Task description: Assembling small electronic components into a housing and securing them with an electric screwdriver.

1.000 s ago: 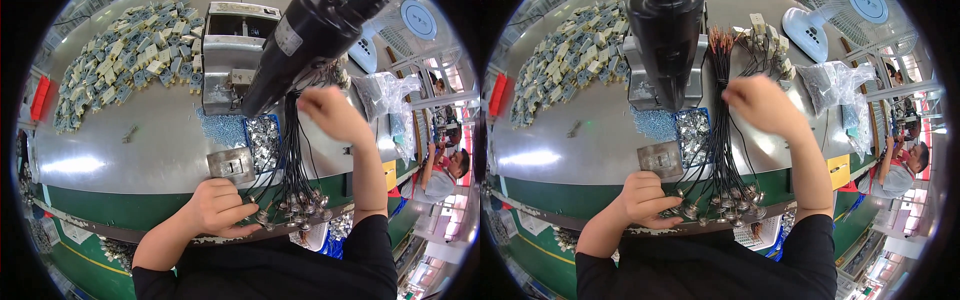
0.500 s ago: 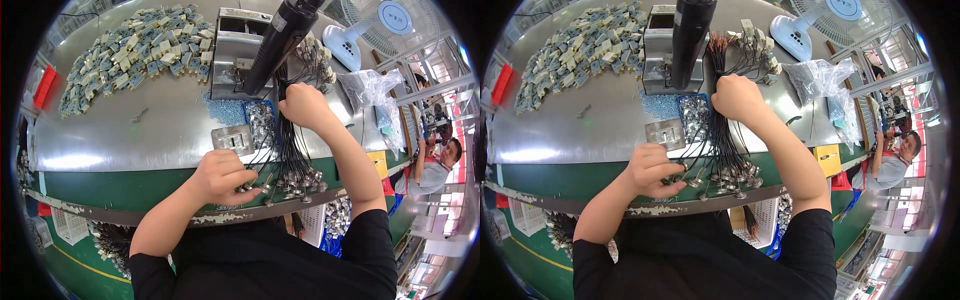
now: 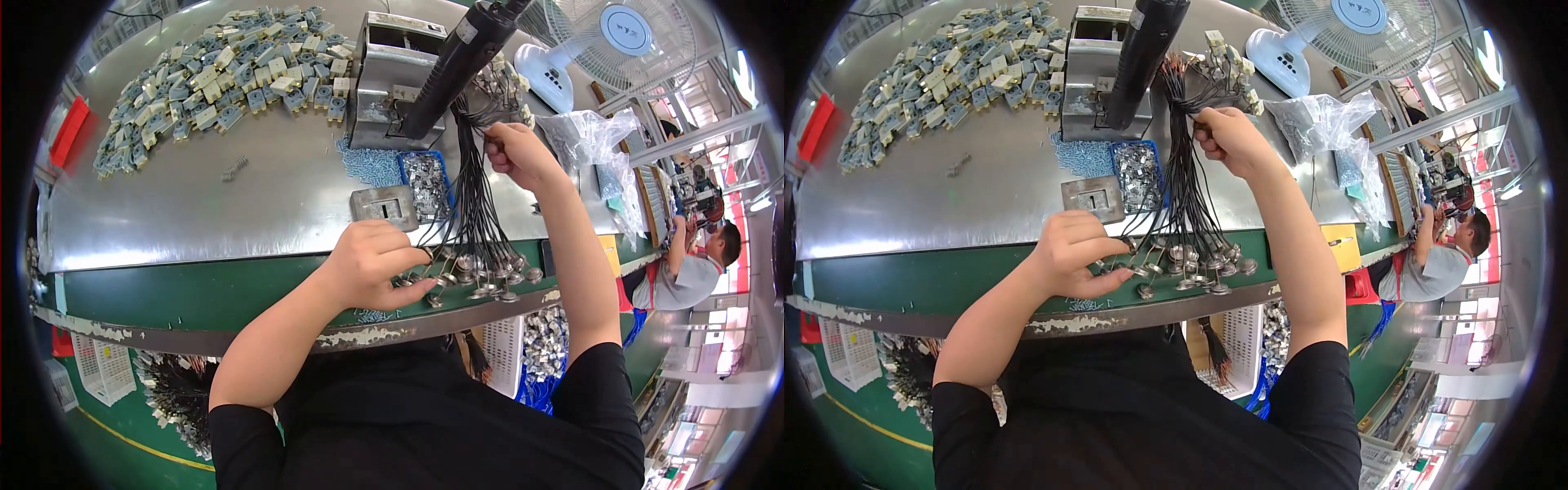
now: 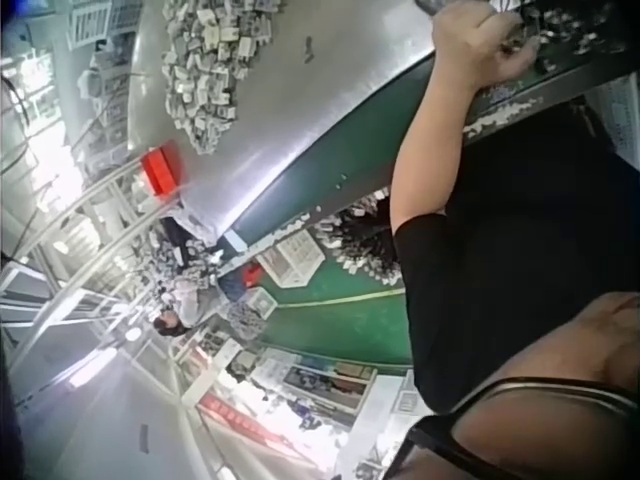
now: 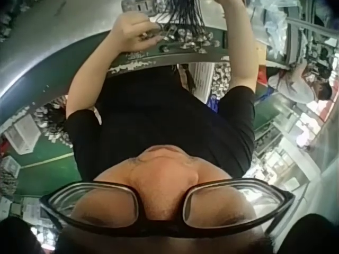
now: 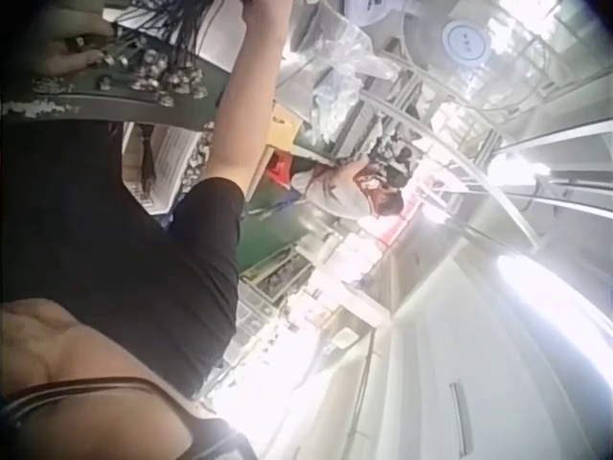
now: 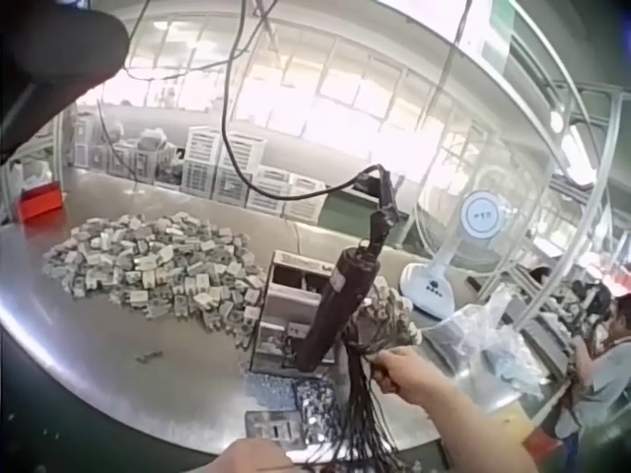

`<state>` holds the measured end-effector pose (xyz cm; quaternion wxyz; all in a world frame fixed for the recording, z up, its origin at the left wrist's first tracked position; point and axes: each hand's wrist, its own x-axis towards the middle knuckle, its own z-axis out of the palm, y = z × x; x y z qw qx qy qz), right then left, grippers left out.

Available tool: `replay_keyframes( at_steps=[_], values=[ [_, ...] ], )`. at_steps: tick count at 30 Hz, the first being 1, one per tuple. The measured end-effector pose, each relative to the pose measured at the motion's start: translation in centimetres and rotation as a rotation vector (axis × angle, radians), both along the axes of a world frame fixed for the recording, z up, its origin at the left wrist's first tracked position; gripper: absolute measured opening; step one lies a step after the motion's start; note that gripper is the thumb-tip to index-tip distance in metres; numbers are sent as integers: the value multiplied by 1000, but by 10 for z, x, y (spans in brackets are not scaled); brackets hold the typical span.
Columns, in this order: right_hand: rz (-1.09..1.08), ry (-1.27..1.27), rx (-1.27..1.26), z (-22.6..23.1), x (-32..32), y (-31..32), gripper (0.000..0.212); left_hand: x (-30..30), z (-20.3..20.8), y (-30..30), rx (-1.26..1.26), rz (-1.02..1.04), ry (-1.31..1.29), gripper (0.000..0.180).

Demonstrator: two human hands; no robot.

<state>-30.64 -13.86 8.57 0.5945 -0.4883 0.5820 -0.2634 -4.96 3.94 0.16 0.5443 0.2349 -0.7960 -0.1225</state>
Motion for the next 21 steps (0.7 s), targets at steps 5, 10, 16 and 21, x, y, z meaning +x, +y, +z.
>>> replay_keyframes(
  at_steps=[5, 10, 16, 21],
  values=[
    [139, -117, 142, -19, -10, 23, 26, -7, 4, 5, 143, -33, -18, 34],
    [513, 220, -246, -26, -18, 44, 19, -13, 38, 0, 323, -20, -281, 59],
    [567, 282, -390, -9, -12, 64, 14, -16, 64, -10, 452, -79, -512, 79],
    [399, -86, -394, -4, -27, 55, 19, -23, 92, -28, 660, -157, -716, 75]
  ],
)
